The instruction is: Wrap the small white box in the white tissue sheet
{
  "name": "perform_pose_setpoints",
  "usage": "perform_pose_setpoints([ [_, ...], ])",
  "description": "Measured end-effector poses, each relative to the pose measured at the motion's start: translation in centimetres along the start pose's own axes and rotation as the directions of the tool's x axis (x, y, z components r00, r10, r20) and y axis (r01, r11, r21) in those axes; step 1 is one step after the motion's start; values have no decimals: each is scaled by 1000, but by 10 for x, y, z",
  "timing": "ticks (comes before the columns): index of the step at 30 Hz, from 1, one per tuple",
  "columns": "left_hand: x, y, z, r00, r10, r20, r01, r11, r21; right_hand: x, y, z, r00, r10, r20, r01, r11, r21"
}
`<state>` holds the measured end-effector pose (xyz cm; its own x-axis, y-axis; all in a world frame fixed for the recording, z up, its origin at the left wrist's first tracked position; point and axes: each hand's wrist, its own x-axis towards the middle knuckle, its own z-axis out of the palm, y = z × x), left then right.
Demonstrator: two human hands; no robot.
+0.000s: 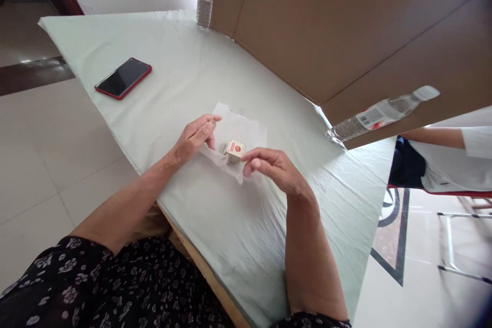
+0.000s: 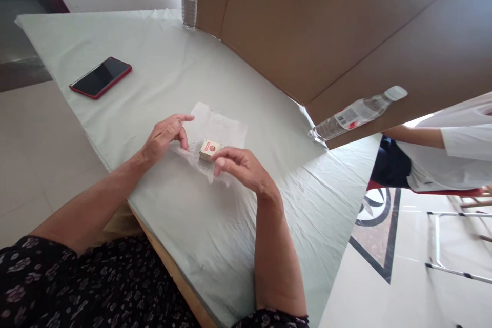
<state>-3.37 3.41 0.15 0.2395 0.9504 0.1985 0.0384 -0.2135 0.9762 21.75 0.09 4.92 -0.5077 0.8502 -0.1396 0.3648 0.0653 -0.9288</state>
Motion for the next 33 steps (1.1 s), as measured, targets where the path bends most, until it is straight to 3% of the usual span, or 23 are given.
perform_pose_setpoints([
  [2, -1, 4, -5, 970, -129, 206, 129, 992, 13, -2, -5, 0, 975, 87, 203, -78, 995, -54],
  [4, -2, 4, -8, 914, -213, 344, 177, 975, 134, 0, -3, 2, 975, 122, 184, -99, 987, -128],
  [6, -3, 1, -9, 929, -173, 327, 87, 962, 260, 4, 2, 5, 996, 84, -40, -90, 978, -190],
  [8, -3, -3, -9, 972, -16, 233, -72, 929, 363, 10, 9, 10, 962, -10, -274, -65, 962, -264],
  [10, -3, -6, -7, 973, 139, 185, -210, 866, 453, 16, 17, 17, 920, -120, -373, -28, 929, -368],
  [13, -3, -11, -3, 942, 193, 274, -318, 769, 554, 23, 27, 29, 926, -189, -327, -1, 864, -503],
  [17, -3, -17, 2, 920, 3, 393, -292, 675, 678, 28, 34, 28, 908, -178, -379, -48, 854, -518],
  [20, -2, -21, 0, 930, -60, 362, -245, 632, 735, 24, 40, 4, 825, -179, -536, -80, 902, -423],
  [22, -2, -23, -3, 939, -66, 336, -226, 618, 753, 18, 49, -18, 771, -112, -627, -136, 933, -334],
  [24, -1, -25, -5, 942, -63, 331, -225, 615, 756, 10, 61, -38, 744, -35, -668, -210, 936, -283],
  [27, -1, -27, -7, 939, -52, 339, -235, 622, 747, 1, 73, -55, 738, 16, -675, -327, 883, -337],
  [31, -2, -25, -6, 934, -65, 351, -239, 617, 750, 1, 60, -45, 690, -178, -702, -266, 840, -474],
  [32, -1, -24, -6, 933, -70, 353, -238, 614, 752, 3, 52, -38, 696, -240, -676, -218, 827, -518],
  [33, -1, -23, -5, 932, -74, 354, -238, 612, 754, 6, 45, -30, 736, -285, -613, -154, 812, -563],
])
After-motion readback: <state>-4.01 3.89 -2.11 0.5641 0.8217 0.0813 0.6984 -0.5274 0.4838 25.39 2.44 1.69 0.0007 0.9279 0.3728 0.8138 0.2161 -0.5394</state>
